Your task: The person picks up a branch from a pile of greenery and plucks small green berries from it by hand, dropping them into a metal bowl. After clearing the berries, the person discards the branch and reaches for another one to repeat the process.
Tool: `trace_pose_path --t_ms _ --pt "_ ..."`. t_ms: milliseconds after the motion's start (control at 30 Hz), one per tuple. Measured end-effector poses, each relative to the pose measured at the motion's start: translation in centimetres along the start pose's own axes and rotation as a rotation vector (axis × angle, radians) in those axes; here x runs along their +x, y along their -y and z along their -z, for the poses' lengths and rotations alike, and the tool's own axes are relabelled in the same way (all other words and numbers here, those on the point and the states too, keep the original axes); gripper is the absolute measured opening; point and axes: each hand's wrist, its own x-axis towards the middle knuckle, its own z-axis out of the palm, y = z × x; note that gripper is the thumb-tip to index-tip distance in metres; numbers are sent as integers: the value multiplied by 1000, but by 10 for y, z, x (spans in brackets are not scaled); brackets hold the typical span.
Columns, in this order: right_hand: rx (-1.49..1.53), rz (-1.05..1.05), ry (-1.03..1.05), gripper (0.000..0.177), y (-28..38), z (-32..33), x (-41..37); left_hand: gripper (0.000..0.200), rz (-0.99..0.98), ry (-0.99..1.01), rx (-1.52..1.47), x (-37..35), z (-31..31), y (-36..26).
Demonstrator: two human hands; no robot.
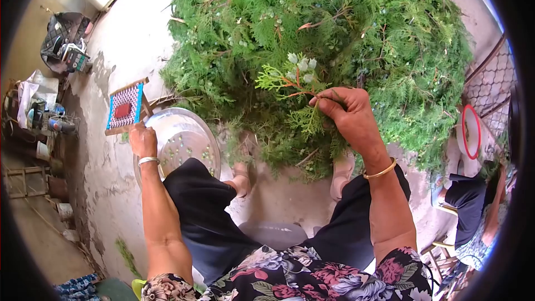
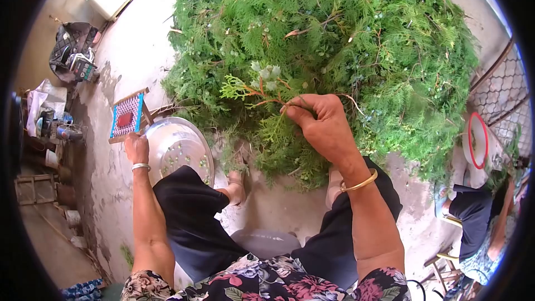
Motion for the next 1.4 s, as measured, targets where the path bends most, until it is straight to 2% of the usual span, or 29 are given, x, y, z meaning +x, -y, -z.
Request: trace_pose_path --t_ms 100,167,200,267,333,400,467,500,567,600,700,833,967,1033,1067,1133,1167,1200,1267,1300,1333,1400 --pt "-134 113 -30 8 -4 0 0 30 -39 96 -24 -2 11 -8" --pt "-138 155 -33 8 -8 -3 1 37 -48 -28 -86 -8 18 -21" --pt "-145 199 -37 9 -9 -4 2 37 -46 -28 -82 -8 21 -26" --pt "-142 191 -3 9 -10 -8 0 36 0 165 -691 -7 24 -41" --pt "-141 181 36 9 -10 -12 -1 32 140 498 -957 -19 70 -92" --pt "-213 150 101 9 -8 -15 -4 30 102 660 -1256 -36 96 -128" --pt "-219 131 121 9 -9 -17 -6 35 47 877 -1484 -51 94 -155" --pt "-221 113 134 9 -9 -16 -6 35 55 879 -1491 -56 95 -164" --pt "-226 116 146 9 -10 -15 -5 35 17 1104 -1598 -61 102 -178" --pt "-220 125 151 9 -11 -15 -5 35 21 1109 -1597 -62 102 -182" --pt "-241 83 188 9 -13 -12 -4 22 -47 1250 -1623 -64 109 -192" --pt "-274 114 179 8 -14 -7 -1 14 -128 1350 -1554 -66 113 -200" --pt "-269 80 160 8 -13 -2 0 10 -246 1277 -1468 -68 109 -206" --pt "-273 80 138 8 -13 -1 -1 9 -143 1004 -1536 -70 105 -211" --pt "-257 85 146 7 -15 -3 -1 9 -145 1008 -1538 -71 105 -213" --pt "-241 88 151 7 -15 -2 -2 8 -25 754 -1507 -71 105 -215" --pt "-263 76 157 7 -15 1 -2 7 67 713 -1557 -66 102 -212" --pt "-285 66 162 6 -14 3 -1 7 65 715 -1558 -60 100 -208" --pt "-251 56 154 6 -13 5 -1 8 244 784 -1788 -49 100 -203" --pt "-215 46 149 6 -13 5 -2 13 234 883 -1799 -47 100 -202" --pt "-216 45 154 6 -12 5 -2 13 240 880 -1800 -47 99 -202" --pt "-214 28 183 5 -12 5 -3 16 111 1182 -1803 -51 98 -207"
